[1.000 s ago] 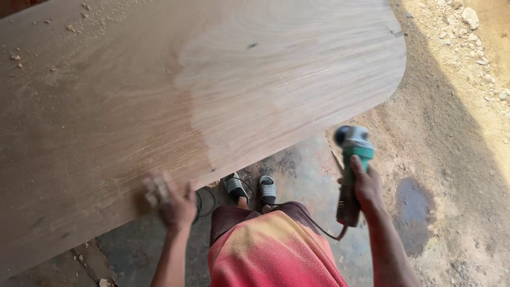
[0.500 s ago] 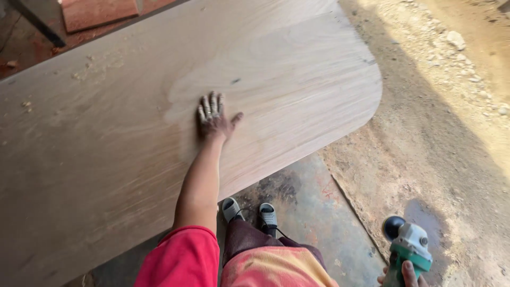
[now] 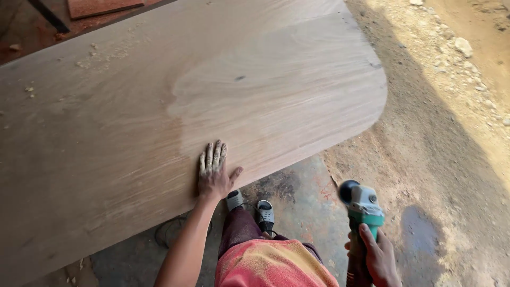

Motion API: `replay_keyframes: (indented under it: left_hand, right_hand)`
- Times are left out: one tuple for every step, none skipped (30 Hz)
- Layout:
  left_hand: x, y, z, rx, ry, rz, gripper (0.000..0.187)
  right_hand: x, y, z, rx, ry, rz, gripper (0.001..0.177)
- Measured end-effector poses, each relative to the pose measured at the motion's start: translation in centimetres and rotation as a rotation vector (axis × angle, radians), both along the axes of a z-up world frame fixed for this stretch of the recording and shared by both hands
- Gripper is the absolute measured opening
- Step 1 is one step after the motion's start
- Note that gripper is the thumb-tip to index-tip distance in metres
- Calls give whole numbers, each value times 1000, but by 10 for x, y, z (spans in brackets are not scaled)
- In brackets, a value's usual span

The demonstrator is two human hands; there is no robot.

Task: Smoothing the surface of a large wooden tabletop using an electric angle grinder with a sanding attachment.

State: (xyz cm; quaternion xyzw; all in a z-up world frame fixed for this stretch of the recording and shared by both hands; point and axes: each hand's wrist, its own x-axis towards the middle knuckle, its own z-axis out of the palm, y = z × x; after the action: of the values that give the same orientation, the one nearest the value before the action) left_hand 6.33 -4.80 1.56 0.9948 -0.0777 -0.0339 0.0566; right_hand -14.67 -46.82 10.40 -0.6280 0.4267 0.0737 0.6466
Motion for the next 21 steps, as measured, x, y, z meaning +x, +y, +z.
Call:
replay_keyframes:
  left_hand:
    - [-8,18,-2,8,2,28,100]
    - [-15,36,-4,-32,-5,117,100]
    - [-22,54,-5,-71,-13,206,99]
    - [-27,79,-11,-69,-13,233,99]
    - [-32,104,-18,-57,-53,348,100]
    - [-39,127,-25,-44,-88,460,101]
    - [-46,146,-21,-41,-84,484,101]
    - [-54,165,-17,-80,-100,564,100]
    - [-62,183,-12,-118,-117,644,98]
    - [-70,190,-12,-118,-108,664,98]
    - [-78,197,-11,-123,-119,747,97]
    - [-81,206,-10,-127,-137,826,96]
    - [-80,209,-10,-127,-135,842,96]
    - [-82,210,-10,-121,-145,833,95]
    - [-84,210,-10,-116,-156,823,94]
    - [-84,209,-6,-115,-141,829,94]
    - [-83,208,-3,-109,-147,821,95]
    - [-80,207,0,-104,-159,808,96]
    - [-79,207,2,-105,-149,809,96]
    - [-79,207,5,-128,-142,816,96]
    - [-79,205,8,-151,-134,822,95]
  right_hand:
    - [20,13,0,8,2,28,44]
    - [42,27,1,-2,-7,152,44]
    - [64,42,1,-11,-18,275,44]
    - [87,63,3,-8,-17,302,44]
    - [110,85,5,-10,-42,436,43]
    - [131,107,8,-12,-63,567,43]
    - [153,132,12,-9,-59,591,43]
    - [172,159,17,-42,-95,686,43]
    - [192,186,22,-75,-132,781,43]
    - [206,208,28,-73,-122,800,43]
    - [220,230,34,-66,-149,867,45]
    - [237,255,40,-58,-183,930,47]
    - [251,272,38,-57,-180,945,47]
    - [262,287,36,-61,-186,978,49]
    - [272,301,34,-64,-192,1011,51]
    - [279,310,32,-62,-177,1016,51]
    - [286,318,31,-60,-174,1027,52]
    - [294,326,29,-60,-178,1035,53]
    - [300,331,29,-60,-168,1036,53]
    - [306,334,29,-60,-160,1028,54]
    - [311,336,29,-60,-151,1019,54]
